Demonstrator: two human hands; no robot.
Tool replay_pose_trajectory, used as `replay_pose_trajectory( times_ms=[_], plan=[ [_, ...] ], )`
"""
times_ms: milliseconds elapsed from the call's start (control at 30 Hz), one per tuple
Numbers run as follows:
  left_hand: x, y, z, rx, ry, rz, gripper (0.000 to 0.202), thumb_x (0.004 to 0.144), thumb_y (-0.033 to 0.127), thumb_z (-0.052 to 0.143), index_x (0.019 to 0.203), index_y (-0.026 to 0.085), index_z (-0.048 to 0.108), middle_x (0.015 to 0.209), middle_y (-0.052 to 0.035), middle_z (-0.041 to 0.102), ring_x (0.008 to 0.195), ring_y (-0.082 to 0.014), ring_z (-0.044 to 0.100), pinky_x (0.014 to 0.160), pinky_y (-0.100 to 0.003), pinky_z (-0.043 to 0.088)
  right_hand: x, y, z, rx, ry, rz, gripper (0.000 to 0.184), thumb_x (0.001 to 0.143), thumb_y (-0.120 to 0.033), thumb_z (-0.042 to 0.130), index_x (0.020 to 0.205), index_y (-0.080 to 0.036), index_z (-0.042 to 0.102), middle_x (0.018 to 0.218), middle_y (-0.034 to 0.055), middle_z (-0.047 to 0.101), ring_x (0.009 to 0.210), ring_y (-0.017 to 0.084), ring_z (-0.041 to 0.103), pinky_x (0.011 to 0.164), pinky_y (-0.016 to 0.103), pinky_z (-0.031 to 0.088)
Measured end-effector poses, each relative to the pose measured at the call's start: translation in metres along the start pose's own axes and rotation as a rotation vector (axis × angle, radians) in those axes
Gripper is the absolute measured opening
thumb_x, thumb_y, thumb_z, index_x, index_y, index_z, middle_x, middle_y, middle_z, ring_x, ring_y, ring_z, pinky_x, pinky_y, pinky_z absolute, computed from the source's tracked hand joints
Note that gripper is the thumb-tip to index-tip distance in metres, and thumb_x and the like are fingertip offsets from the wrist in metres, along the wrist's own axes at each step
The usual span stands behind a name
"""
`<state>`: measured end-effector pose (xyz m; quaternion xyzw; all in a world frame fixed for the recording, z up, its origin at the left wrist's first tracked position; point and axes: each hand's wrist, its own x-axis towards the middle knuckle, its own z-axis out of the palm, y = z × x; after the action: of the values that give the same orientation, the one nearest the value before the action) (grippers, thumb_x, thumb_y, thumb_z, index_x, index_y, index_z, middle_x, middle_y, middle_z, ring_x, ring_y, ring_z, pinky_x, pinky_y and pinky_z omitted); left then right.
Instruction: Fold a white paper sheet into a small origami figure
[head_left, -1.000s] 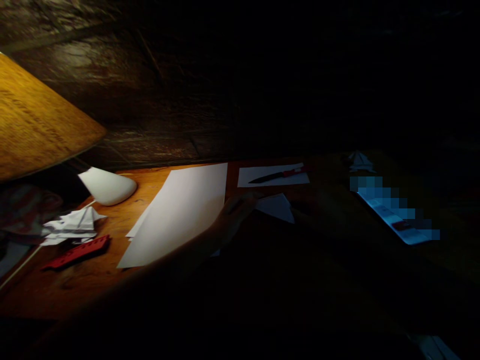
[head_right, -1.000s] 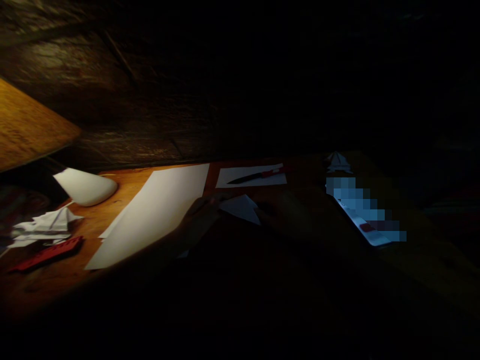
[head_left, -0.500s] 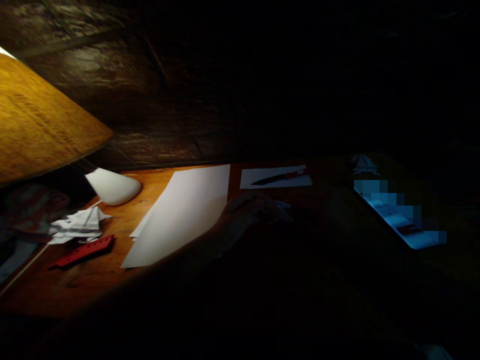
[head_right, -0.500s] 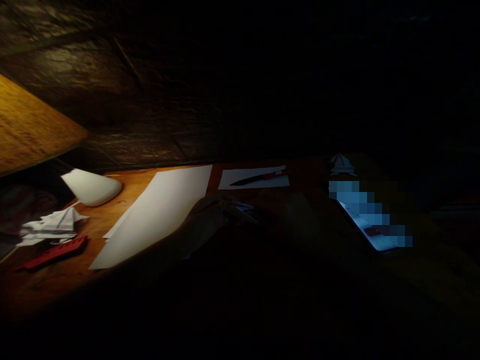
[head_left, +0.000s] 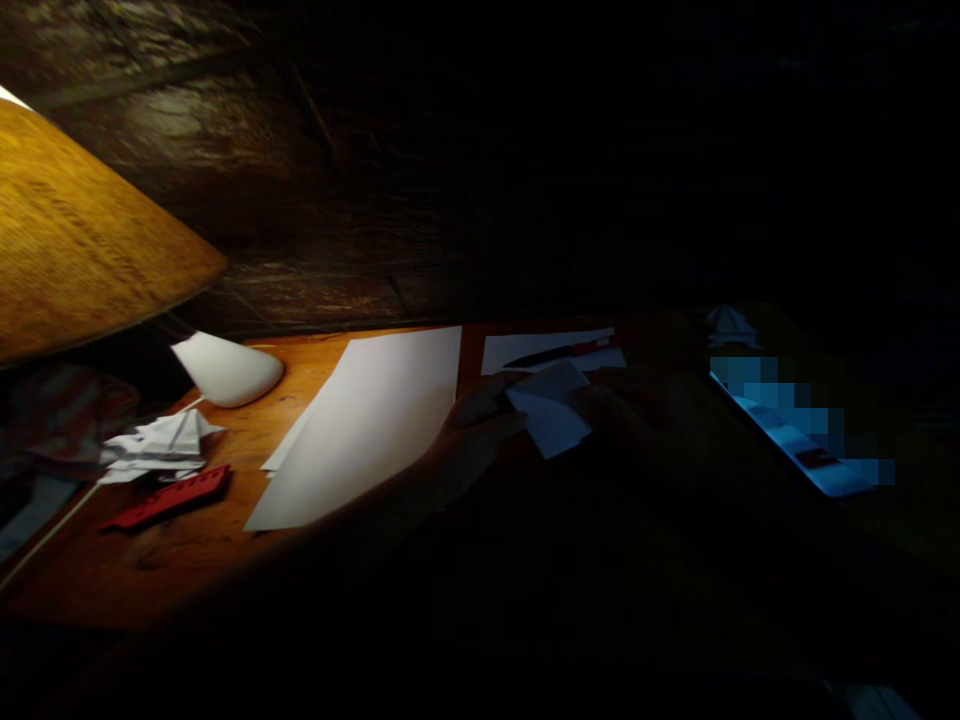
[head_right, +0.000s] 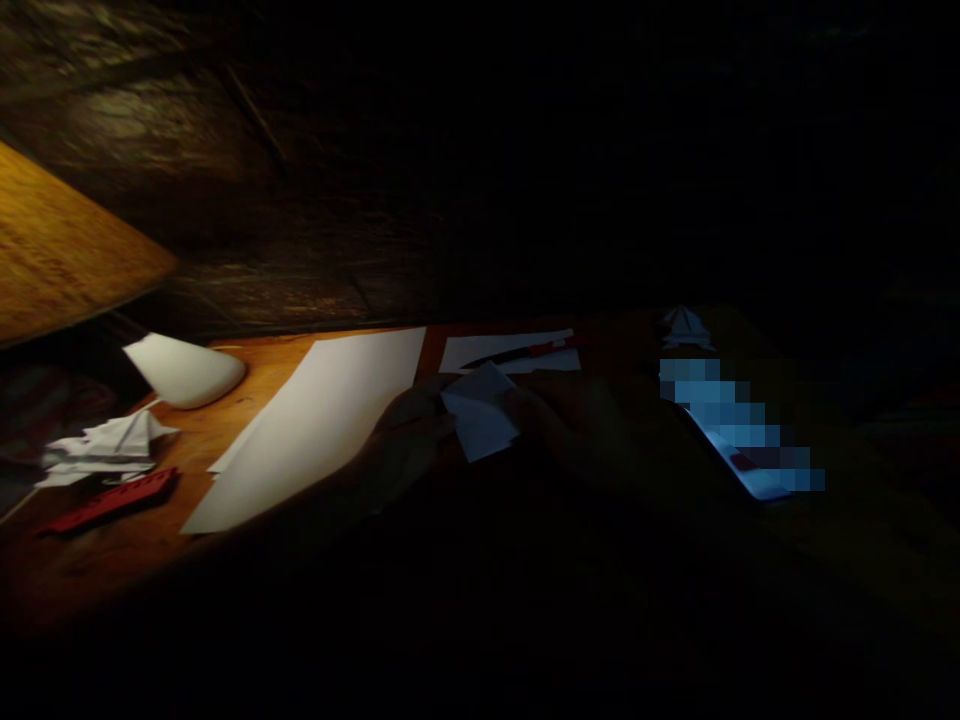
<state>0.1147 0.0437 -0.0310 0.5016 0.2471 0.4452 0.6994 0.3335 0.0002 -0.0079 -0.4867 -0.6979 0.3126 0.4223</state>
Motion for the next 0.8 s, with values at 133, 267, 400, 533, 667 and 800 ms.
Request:
replay_pose_trajectory(
  times_ms=[133,267,400,533,667,800],
  plan=[
    [0.001,-0.004,-0.003,0.090,0.037,0.021,0.041,0.071,0.014,0.079,0.111,0.015,0.070,0.104,-0.0068,0.074,0.098,-0.0193,0.068,0.087,-0.029,0.052,0.005,0.002,0.001,0.155,-0.011,0.168,0.037,0.096,-0.055,0.056,0.082,-0.022,0.069,0.071,0.0000,0.063,0.061,0.015,0.057,0.053,0.028,0.040],
    [0.002,-0.003,-0.004,0.130,0.081,0.021,0.045,0.067,0.011,0.080,0.110,0.017,0.070,0.104,-0.0054,0.075,0.095,-0.0192,0.068,0.085,-0.030,0.054,0.009,0.010,0.004,0.187,-0.008,0.180,0.038,0.094,-0.053,0.058,0.072,-0.021,0.061,0.072,-0.0001,0.059,0.064,0.015,0.056,0.056,0.028,0.041],
    [0.002,0.001,-0.002,0.140,0.107,0.052,0.044,0.064,0.009,0.080,0.106,0.018,0.070,0.105,-0.0026,0.075,0.094,-0.0167,0.069,0.082,-0.026,0.054,0.009,0.015,0.005,0.259,-0.047,0.259,0.031,0.092,-0.052,0.063,0.084,-0.023,0.067,0.079,0.0010,0.066,0.070,0.017,0.062,0.059,0.029,0.046],
    [0.002,0.002,-0.002,0.145,0.106,0.068,0.034,0.067,0.010,0.079,0.098,0.017,0.069,0.102,-0.0026,0.075,0.091,-0.0153,0.069,0.079,-0.025,0.055,0.006,0.013,0.008,0.437,-0.133,0.380,0.023,0.091,-0.048,0.066,0.095,-0.026,0.072,0.079,0.0014,0.071,0.066,0.018,0.067,0.058,0.031,0.051],
    [0.003,0.003,-0.006,0.323,0.142,0.141,0.022,0.073,0.016,0.080,0.092,0.018,0.070,0.085,0.0002,0.074,0.079,-0.0130,0.069,0.072,-0.024,0.055,0.004,0.016,0.008,0.286,-0.125,0.186,0.005,0.085,-0.030,0.073,0.089,-0.028,0.074,0.087,0.0006,0.074,0.077,0.019,0.070,0.067,0.032,0.055],
    [0.002,0.009,-0.012,0.730,-0.071,0.425,0.017,0.078,0.005,0.065,0.084,0.019,0.071,0.090,-0.0025,0.076,0.092,-0.0180,0.072,0.089,-0.035,0.058,0.013,0.036,0.001,0.087,-0.063,-0.133,0.006,0.083,-0.025,0.073,0.088,-0.028,0.075,0.103,0.0023,0.075,0.097,0.023,0.070,0.085,0.038,0.056]
  ],
)
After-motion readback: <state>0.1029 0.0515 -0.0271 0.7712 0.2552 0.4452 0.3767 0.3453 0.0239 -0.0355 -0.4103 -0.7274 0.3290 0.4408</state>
